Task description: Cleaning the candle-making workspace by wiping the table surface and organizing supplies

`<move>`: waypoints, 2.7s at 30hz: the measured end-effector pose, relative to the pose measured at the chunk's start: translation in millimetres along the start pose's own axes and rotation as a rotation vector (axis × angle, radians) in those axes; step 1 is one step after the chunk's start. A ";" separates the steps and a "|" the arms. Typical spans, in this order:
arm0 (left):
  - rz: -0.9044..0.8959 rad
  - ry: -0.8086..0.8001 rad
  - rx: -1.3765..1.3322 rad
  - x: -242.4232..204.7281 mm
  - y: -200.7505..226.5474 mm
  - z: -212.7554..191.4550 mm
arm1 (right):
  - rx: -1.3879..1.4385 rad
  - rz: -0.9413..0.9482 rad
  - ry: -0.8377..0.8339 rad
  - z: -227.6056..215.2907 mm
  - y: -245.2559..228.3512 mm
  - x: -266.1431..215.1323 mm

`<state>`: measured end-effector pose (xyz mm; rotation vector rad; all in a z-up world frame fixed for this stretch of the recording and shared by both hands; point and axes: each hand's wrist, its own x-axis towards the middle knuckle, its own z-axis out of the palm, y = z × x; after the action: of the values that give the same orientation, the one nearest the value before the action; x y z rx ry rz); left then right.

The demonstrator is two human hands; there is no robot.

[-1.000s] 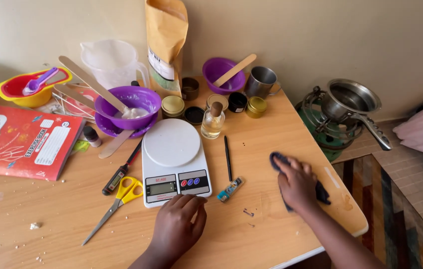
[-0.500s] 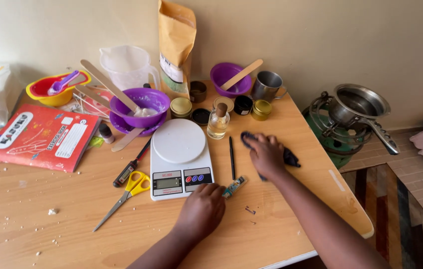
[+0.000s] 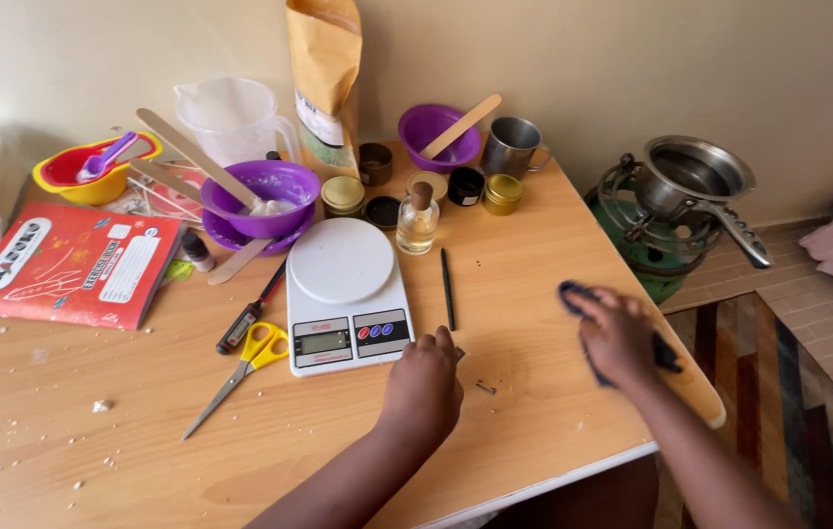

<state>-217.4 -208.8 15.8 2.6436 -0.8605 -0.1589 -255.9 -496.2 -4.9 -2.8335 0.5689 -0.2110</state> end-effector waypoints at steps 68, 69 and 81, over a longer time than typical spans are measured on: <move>-1.015 0.149 0.136 -61.2 -179.4 -87.1 | 0.115 -0.500 0.068 25.1 -99.9 -34.2; -0.951 0.284 0.199 -62.3 -175.2 -84.1 | 0.062 -0.386 0.091 29.9 -85.2 -25.5; 0.184 0.591 -0.107 -21.8 -47.5 3.0 | -0.111 0.383 0.053 11.5 -26.9 120.6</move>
<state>-209.6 -161.2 -4.5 2.2913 -0.8432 0.5758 -133.8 -517.5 2.3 -2.7572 1.1483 -0.1880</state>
